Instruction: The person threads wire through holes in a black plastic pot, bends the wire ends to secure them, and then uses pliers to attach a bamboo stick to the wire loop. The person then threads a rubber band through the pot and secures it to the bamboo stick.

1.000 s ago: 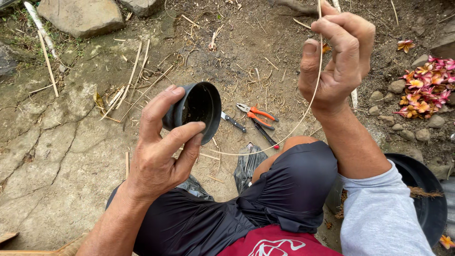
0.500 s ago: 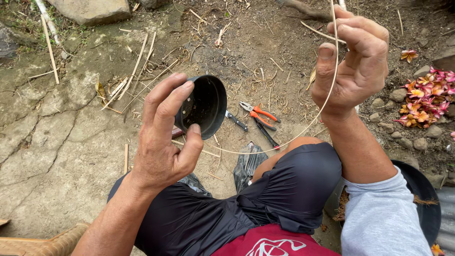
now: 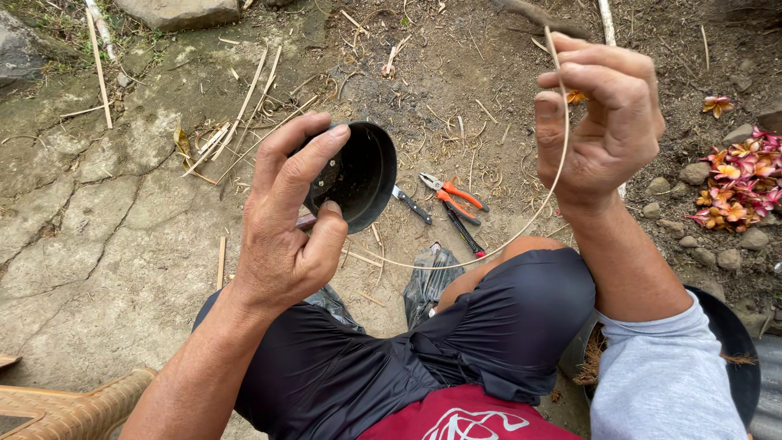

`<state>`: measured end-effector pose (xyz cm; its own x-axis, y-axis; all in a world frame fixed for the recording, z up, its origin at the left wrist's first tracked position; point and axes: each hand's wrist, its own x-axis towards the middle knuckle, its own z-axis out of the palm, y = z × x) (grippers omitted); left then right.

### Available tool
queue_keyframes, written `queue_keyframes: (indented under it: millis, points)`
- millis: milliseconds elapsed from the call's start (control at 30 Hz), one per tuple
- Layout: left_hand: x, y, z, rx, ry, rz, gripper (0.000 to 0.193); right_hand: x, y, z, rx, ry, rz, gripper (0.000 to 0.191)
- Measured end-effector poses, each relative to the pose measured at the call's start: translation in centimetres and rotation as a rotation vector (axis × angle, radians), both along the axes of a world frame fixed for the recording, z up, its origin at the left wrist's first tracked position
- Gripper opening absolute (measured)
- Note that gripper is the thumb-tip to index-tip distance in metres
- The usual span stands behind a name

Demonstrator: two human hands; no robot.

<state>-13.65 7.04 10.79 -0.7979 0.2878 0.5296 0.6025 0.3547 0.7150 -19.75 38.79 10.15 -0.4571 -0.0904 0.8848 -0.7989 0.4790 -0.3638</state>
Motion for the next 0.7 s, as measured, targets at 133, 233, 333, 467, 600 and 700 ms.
queue_keyframes:
  millis: [133,233,333,467,600,700]
  points:
    - [-0.1,-0.1,0.0,0.007,-0.024,-0.012,0.070,0.0,-0.3,0.3,0.078,-0.004,-0.009,0.026]
    - [-0.1,-0.2,0.0,0.025,-0.051,-0.025,0.068,-0.2,-0.3,0.4,0.048,-0.116,0.003,0.028]
    - [0.0,-0.3,0.0,-0.006,-0.077,-0.026,0.057,-0.5,-0.3,0.3,0.102,-0.097,0.015,0.024]
    - [-0.1,0.0,-0.1,-0.026,-0.083,-0.064,0.034,-0.9,-0.3,0.3,0.095,-0.149,-0.038,0.021]
    - [-0.2,0.1,-0.1,-0.064,-0.092,-0.065,0.020,-1.5,-0.5,0.5,0.048,-0.163,-0.030,0.022]
    - [-0.4,0.1,0.0,-0.065,-0.091,-0.070,0.019,-1.4,-0.7,0.5,0.061,-0.178,-0.042,0.022]
